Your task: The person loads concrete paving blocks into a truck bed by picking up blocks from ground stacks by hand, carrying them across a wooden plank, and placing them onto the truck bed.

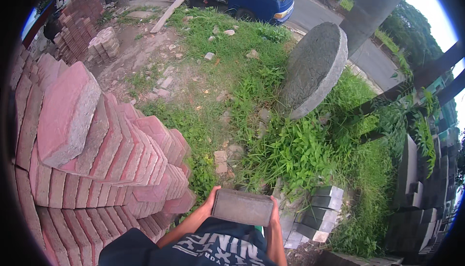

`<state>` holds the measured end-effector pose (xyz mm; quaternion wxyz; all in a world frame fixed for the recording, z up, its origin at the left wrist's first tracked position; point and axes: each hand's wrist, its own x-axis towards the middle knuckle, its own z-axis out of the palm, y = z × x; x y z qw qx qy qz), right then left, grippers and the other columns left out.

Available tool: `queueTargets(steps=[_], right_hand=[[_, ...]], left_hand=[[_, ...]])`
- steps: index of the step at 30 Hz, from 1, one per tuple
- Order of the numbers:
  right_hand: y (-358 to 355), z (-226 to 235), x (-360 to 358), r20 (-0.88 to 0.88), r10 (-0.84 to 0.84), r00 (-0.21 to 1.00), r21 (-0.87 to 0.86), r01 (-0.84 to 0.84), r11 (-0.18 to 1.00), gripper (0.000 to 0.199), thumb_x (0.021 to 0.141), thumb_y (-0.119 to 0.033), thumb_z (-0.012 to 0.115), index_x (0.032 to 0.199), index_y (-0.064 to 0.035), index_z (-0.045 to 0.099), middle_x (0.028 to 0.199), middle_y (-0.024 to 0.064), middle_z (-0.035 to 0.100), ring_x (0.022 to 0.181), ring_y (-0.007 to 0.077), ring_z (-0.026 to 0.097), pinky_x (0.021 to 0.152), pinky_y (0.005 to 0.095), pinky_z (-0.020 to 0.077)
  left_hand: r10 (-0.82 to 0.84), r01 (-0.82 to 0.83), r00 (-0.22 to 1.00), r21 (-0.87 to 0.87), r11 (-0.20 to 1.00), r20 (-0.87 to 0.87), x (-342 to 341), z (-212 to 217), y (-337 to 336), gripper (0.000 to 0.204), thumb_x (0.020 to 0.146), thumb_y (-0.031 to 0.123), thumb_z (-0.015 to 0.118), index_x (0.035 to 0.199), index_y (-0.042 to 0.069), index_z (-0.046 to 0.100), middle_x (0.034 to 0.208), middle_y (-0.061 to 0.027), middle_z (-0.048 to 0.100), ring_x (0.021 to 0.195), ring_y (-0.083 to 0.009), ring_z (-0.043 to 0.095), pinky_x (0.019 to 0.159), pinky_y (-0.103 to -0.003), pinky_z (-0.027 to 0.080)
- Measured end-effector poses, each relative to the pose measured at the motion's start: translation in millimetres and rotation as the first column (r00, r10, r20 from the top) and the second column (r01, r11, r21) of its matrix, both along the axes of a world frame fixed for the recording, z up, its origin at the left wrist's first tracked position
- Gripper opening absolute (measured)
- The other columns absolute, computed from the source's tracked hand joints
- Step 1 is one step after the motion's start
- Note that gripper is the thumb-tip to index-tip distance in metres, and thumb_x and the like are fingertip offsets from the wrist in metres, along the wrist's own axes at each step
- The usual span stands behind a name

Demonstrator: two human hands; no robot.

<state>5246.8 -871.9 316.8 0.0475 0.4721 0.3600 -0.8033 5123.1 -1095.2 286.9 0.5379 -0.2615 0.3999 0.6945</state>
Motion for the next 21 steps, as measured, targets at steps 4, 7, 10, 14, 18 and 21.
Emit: queueTargets(steps=[4,7,10,14,18,21], right_hand=[[40,-29,-127,0.022,0.134,0.991,-0.055,-0.133,0.990,0.064,0.083,-0.055,0.048,0.120,-0.0035,0.054,0.111,0.0145,0.061,0.094,0.0273,0.061,0.086,0.0394,0.0464],[53,-23,-240,0.021,0.270,0.963,-0.127,-0.265,0.956,0.061,0.084,-0.055,0.048,0.115,-0.0029,0.056,0.107,0.0136,0.062,0.091,0.0258,0.061,0.084,0.0382,0.0476],[72,-33,-345,-0.039,0.407,0.912,-0.166,-0.408,0.898,0.059,0.085,-0.053,0.047,0.110,-0.0006,0.059,0.102,0.0147,0.065,0.085,0.0269,0.062,0.081,0.0395,0.0491],[88,-2,-472,-0.046,0.511,0.859,-0.223,-0.507,0.832,0.061,0.084,-0.053,0.047,0.112,0.0000,0.057,0.103,0.0150,0.064,0.088,0.0272,0.061,0.083,0.0394,0.0477],[103,22,-578,-0.042,0.619,0.784,-0.095,-0.620,0.779,0.063,0.083,-0.056,0.047,0.112,-0.0020,0.058,0.104,0.0122,0.063,0.089,0.0251,0.060,0.080,0.0387,0.0470],[106,34,-640,-0.031,0.630,0.776,-0.079,-0.631,0.772,0.060,0.084,-0.055,0.047,0.110,-0.0024,0.059,0.102,0.0113,0.064,0.088,0.0243,0.060,0.081,0.0384,0.0468]], left_hand=[[0.164,-0.164,0.986,-0.020,0.986,0.006,-94,28,18,0.067,0.080,0.062,0.040,0.112,0.007,0.060,0.104,-0.0112,0.064,0.090,-0.0251,0.062,0.083,-0.038,0.048],[0.311,-0.313,0.950,-0.037,0.949,-0.033,-161,22,25,0.068,0.079,0.062,0.040,0.112,0.006,0.061,0.105,-0.0117,0.064,0.090,-0.0257,0.062,0.083,-0.039,0.049],[0.421,-0.421,0.907,-0.048,0.906,-0.011,-228,13,32,0.070,0.078,0.063,0.040,0.112,0.006,0.061,0.103,-0.0126,0.065,0.089,-0.0276,0.063,0.082,-0.041,0.049],[0.521,-0.522,0.853,-0.068,0.850,-0.042,-331,56,56,0.070,0.076,0.065,0.043,0.109,0.007,0.062,0.101,-0.0129,0.065,0.087,-0.0292,0.062,0.080,-0.044,0.049],[0.591,-0.596,0.802,-0.058,0.801,-0.088,-409,78,69,0.070,0.075,0.066,0.044,0.109,0.007,0.061,0.101,-0.0121,0.065,0.087,-0.0295,0.062,0.080,-0.045,0.049],[0.610,-0.614,0.788,-0.019,0.789,-0.083,-467,87,76,0.069,0.077,0.065,0.042,0.110,0.007,0.061,0.102,-0.0122,0.065,0.088,-0.0285,0.062,0.081,-0.044,0.050]])
